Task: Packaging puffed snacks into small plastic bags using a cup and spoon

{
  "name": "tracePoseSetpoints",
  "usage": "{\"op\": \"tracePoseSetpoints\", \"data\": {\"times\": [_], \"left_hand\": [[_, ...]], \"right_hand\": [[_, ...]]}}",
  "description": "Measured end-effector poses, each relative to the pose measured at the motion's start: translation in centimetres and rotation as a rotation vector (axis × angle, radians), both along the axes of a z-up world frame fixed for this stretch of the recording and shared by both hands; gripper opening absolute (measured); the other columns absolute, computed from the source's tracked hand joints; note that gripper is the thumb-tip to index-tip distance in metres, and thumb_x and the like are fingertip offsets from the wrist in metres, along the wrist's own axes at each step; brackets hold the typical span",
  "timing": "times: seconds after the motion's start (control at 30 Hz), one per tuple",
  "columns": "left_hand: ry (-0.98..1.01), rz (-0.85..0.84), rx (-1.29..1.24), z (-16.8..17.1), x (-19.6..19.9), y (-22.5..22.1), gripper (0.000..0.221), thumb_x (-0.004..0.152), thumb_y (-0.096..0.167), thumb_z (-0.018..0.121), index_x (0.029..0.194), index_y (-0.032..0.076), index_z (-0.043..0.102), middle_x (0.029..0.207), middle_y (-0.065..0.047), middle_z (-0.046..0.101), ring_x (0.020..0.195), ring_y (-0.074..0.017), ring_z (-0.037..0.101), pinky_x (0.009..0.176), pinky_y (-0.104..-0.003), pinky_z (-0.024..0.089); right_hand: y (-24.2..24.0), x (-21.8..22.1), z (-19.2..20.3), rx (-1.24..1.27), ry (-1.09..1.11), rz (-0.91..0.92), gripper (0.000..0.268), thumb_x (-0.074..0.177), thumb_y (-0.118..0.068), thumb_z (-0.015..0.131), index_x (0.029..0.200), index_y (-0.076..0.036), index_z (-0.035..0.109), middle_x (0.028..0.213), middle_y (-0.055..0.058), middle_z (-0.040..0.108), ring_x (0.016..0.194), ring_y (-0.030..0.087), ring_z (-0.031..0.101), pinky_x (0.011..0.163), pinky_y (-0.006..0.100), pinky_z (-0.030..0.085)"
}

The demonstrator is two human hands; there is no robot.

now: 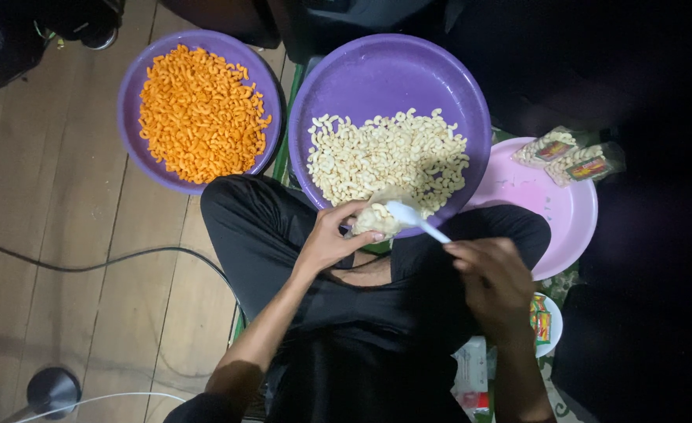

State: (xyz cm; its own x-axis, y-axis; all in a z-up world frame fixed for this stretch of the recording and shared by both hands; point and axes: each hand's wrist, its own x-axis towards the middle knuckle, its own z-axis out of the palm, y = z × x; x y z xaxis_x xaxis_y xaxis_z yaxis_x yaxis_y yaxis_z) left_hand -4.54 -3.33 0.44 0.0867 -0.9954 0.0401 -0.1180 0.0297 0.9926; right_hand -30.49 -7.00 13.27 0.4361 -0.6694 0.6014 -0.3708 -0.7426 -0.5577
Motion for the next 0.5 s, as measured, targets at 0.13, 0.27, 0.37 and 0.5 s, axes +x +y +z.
{"op": "tracePoseSetpoints", "data": {"times": [0.13, 0.27, 0.37, 0.5], "left_hand": [[0.023, 0.010, -0.015, 1.5, -0.1, 0.0, 0.050, 0.072, 0.020, 0.092, 0.117, 0.008, 0.072, 0.092, -0.018, 0.075, 0.086, -0.0269, 0.072, 0.077, -0.040, 0.060], [0.044, 0.002, -0.016, 0.9, 0.2, 0.0, 0.050, 0.072, 0.019, 0.092, 0.117, 0.008, 0.073, 0.092, -0.017, 0.075, 0.087, -0.0254, 0.072, 0.078, -0.041, 0.060], [0.029, 0.024, -0.038, 0.6, 0.1, 0.0, 0.048, 0.072, 0.017, 0.092, 0.115, 0.007, 0.074, 0.090, -0.017, 0.076, 0.085, -0.0260, 0.073, 0.076, -0.040, 0.061], [0.010, 0.199, -0.058, -0.6, 0.1, 0.0, 0.048, 0.069, 0.013, 0.094, 0.111, 0.005, 0.074, 0.089, -0.017, 0.077, 0.084, -0.0288, 0.075, 0.073, -0.039, 0.061]], "right_hand": [[-0.2, 0.8, 1.3, -0.055, 0.064, 0.021, 0.013, 0.101, -0.009, 0.065, 0.107, -0.008, 0.076, 0.102, 0.005, 0.078, 0.081, 0.024, 0.072, 0.079, 0.037, 0.058], [0.0, 0.6, 1.5, 0.034, 0.007, -0.058, 0.017, 0.102, -0.016, 0.065, 0.101, -0.007, 0.079, 0.095, 0.006, 0.078, 0.079, 0.028, 0.072, 0.075, 0.040, 0.058], [-0.2, 0.8, 0.6, 0.093, -0.018, -0.062, 0.012, 0.100, -0.010, 0.066, 0.096, -0.009, 0.077, 0.094, 0.005, 0.079, 0.079, 0.028, 0.073, 0.075, 0.039, 0.058], [-0.7, -3.1, -3.7, 0.225, -0.057, -0.257, 0.033, 0.113, -0.010, 0.055, 0.082, -0.003, 0.063, 0.090, 0.012, 0.075, 0.078, 0.032, 0.071, 0.075, 0.041, 0.052]]}}
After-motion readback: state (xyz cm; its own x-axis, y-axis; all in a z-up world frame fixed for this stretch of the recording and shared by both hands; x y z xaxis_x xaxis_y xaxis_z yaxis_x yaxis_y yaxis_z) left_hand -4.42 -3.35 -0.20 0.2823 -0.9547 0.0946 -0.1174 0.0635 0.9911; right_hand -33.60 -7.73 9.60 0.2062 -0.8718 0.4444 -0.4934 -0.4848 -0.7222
